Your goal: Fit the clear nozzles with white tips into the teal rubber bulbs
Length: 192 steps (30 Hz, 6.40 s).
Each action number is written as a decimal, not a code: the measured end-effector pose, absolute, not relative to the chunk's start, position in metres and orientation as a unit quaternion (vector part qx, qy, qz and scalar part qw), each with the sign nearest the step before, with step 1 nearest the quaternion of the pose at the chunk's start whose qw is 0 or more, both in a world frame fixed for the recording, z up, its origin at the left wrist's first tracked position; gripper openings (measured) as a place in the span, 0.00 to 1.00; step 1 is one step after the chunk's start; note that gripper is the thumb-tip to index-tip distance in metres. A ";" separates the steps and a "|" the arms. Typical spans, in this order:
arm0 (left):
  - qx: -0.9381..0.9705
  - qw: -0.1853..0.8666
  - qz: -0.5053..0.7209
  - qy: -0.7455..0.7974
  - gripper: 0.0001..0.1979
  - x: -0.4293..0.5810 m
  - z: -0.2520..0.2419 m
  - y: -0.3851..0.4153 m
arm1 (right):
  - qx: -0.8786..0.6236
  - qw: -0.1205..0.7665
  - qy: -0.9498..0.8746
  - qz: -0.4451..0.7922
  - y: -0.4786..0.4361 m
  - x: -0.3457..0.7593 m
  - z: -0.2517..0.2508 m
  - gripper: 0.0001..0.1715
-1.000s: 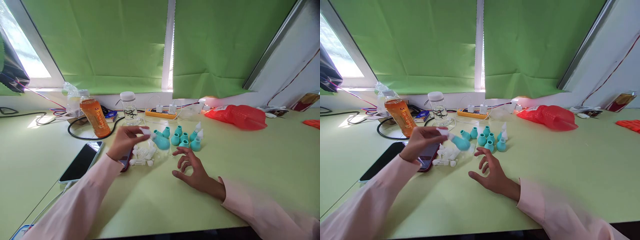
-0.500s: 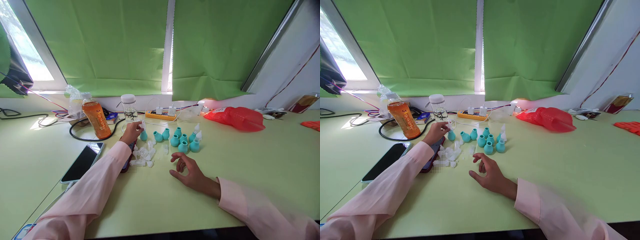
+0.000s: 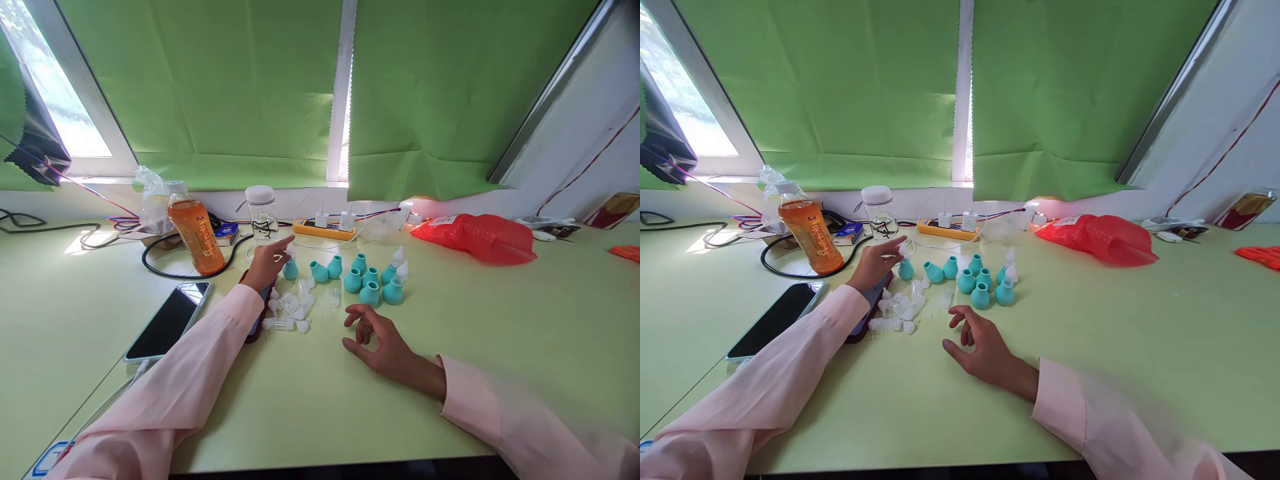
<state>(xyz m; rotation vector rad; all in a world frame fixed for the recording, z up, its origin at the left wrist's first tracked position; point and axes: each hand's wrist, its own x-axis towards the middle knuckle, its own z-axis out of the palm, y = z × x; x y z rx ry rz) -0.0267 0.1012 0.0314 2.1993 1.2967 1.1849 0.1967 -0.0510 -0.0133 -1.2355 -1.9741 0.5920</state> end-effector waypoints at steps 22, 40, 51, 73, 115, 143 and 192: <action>0.487 0.482 0.640 0.347 0.16 -0.020 0.071 0.055 | -0.422 0.472 -0.727 0.266 -0.058 0.196 -0.008 0.29; 0.462 0.711 0.386 0.363 0.09 0.009 0.042 0.008 | -0.398 0.446 -0.792 0.125 -0.071 0.198 -0.014 0.28; 0.574 0.287 0.660 0.392 0.10 -0.007 0.090 0.011 | -0.400 0.515 -0.705 0.277 -0.052 0.192 -0.011 0.33; 0.719 0.189 0.453 0.492 0.17 -0.036 0.033 0.106 | -0.423 0.437 -0.753 0.252 -0.052 0.193 -0.017 0.14; 0.866 -0.017 0.200 0.458 0.17 -0.016 0.010 0.020 | -0.458 0.302 -0.836 0.025 -0.018 0.171 -0.029 0.11; 0.835 0.285 0.254 0.395 0.10 0.017 -0.013 -0.024 | -0.308 0.440 -0.832 0.143 -0.041 0.190 -0.015 0.05; 0.844 0.268 0.279 0.371 0.08 0.016 -0.018 -0.025 | -0.247 0.326 -0.909 -0.081 -0.046 0.193 -0.016 0.09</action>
